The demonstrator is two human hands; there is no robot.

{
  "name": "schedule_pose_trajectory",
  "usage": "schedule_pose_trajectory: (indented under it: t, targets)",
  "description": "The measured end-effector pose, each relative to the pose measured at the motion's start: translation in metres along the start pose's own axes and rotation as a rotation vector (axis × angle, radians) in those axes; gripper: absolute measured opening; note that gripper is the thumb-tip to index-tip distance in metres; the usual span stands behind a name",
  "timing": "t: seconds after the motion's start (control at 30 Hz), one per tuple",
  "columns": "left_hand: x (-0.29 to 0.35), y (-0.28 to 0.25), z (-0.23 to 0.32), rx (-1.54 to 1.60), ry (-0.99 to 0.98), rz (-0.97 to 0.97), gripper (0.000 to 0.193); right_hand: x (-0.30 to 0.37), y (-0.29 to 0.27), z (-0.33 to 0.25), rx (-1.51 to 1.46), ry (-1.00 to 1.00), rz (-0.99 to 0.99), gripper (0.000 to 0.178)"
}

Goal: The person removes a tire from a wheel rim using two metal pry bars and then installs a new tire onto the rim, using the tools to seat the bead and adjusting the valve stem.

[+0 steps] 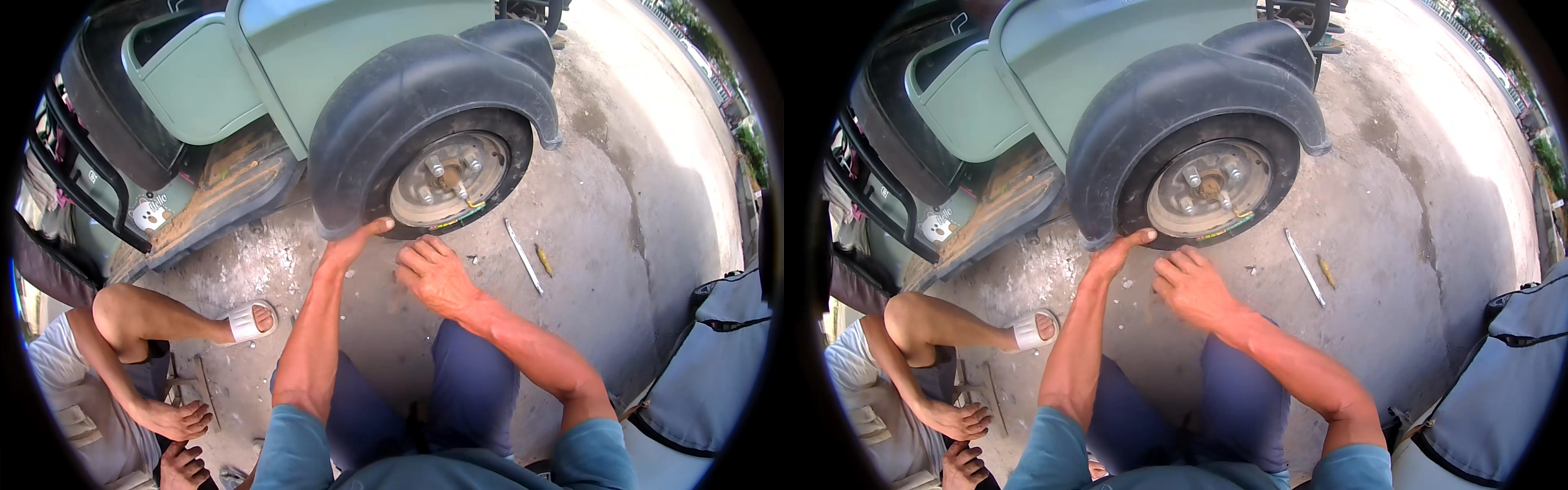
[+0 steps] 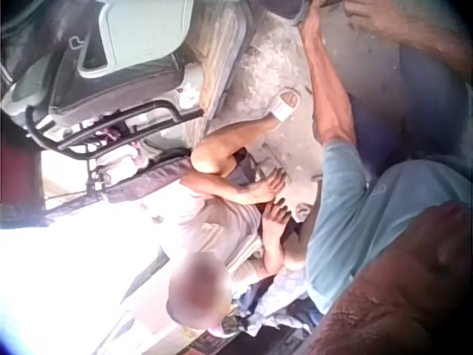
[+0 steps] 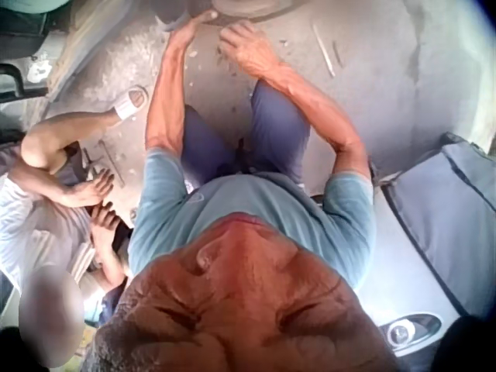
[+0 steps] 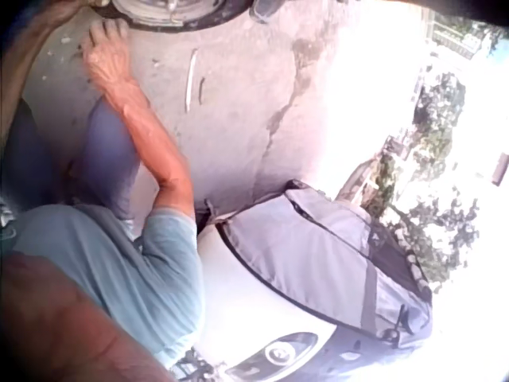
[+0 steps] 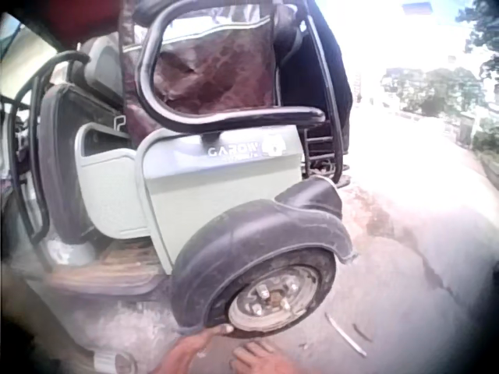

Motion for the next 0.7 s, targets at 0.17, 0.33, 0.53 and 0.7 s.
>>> schedule_pose_trajectory:
  t: [0.17, 0.33, 0.53, 0.7]
  targets:
    - [0.011, 0.0, 0.006, 0.075, -0.08, 0.016, 0.072, 0.094, -0.037, 0.082, 0.066, 0.518, -0.307, 0.019]
    - [0.007, -0.005, 0.011, -0.064, -0.093, -0.234, 0.083, 0.243, -0.024, 0.146, 0.143, 0.992, -0.41, 0.033]
    - [0.015, 0.004, 0.001, 0.04, -0.103, -0.117, 0.088, 0.128, -0.045, 0.097, 0.229, 0.691, 0.095, 0.04]
    - [0.009, 0.008, -0.011, 0.0, -0.025, -0.046, 0.089, 0.058, -0.051, 0.119, 0.313, 0.499, 0.159, 0.033]
Point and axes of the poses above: each hand's wrist, its own x-axis away from the middle knuckle, its own y-axis out of the palm, z = x × y, the point moved 2 cm from there along -x, towards the middle knuckle, and after that the axes turned 15 degrees about -x, right-handed, at the moved point
